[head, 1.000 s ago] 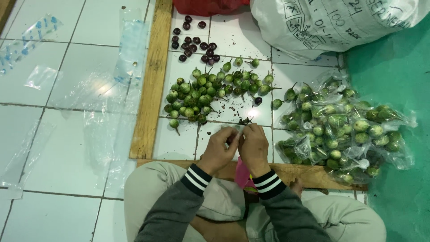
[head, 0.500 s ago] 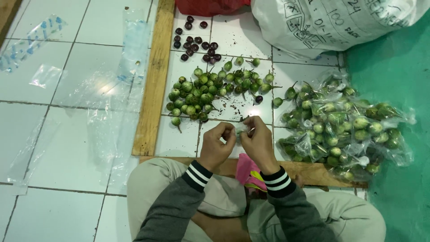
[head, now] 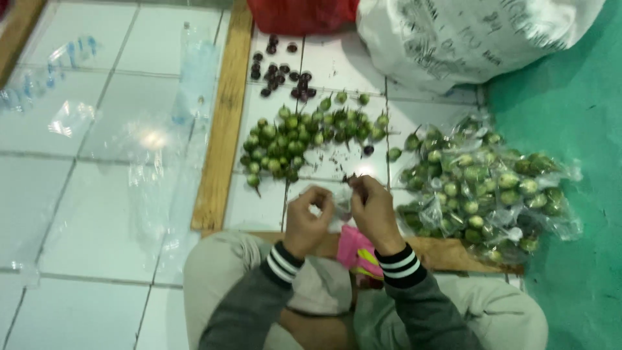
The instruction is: Cleaning small green vegetables by wiping them individually with a cloth while sitting on the floor.
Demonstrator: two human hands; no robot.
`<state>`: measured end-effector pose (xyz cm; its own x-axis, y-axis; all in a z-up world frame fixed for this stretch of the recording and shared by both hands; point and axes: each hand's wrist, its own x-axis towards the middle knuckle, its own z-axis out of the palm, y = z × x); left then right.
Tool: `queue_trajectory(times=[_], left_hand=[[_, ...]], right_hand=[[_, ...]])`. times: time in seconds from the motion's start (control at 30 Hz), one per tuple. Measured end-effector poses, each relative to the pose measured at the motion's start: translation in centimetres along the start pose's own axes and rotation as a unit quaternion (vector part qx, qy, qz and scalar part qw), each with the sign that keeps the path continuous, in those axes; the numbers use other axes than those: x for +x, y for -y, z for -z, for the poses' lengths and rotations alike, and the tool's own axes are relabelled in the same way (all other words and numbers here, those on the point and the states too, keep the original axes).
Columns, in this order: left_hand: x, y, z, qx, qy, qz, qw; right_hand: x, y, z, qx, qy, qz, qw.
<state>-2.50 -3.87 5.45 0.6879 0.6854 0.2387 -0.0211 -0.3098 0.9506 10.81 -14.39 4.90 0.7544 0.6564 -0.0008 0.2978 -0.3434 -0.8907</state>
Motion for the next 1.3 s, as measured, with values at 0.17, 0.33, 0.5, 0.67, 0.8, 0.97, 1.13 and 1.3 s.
queue_trajectory(times=[0.17, 0.33, 0.5, 0.67, 0.8, 0.97, 1.13, 1.3], left_hand=[[-0.3, 1.7, -0.6, -0.018, -0.002, -0.007, 1.0], [0.1, 0.3, 0.0, -0.032, -0.018, -0.041, 0.999], [-0.8, 1.7, -0.9, -0.011, 0.014, -0.068, 0.998], [-1.2, 1.8, -0.4, -0.005, -0.002, -0.078, 0.997], [-2.9, 1.2, -0.7, 0.032, 0.016, -0.058, 0.998], [-3.5, 0.1, -0.6, 0.029, 0.038, -0.055, 0.997], [-4.0, -2.9, -1.1, 0.009, 0.062, -0.044, 0.997], [-3.8, -2.0, -0.7, -0.076, 0.07, -0.031, 0.994]], right_hand=[[-0.7, 0.7, 0.6, -0.032, 0.004, 0.002, 0.999], [-0.7, 1.9, 1.5, -0.004, -0.026, -0.027, 0.999], [0.0, -3.7, -1.0, -0.114, 0.059, -0.078, 0.989], [-1.0, -3.1, -0.3, -0.12, 0.074, -0.067, 0.988], [-2.6, -4.7, -0.9, -0.137, 0.091, -0.071, 0.984], [-4.8, -1.1, 0.5, -0.07, 0.051, 0.009, 0.996], [-6.0, 0.7, 2.6, -0.043, 0.079, -0.037, 0.995], [-7.4, 3.0, 3.2, -0.04, 0.167, 0.074, 0.982]])
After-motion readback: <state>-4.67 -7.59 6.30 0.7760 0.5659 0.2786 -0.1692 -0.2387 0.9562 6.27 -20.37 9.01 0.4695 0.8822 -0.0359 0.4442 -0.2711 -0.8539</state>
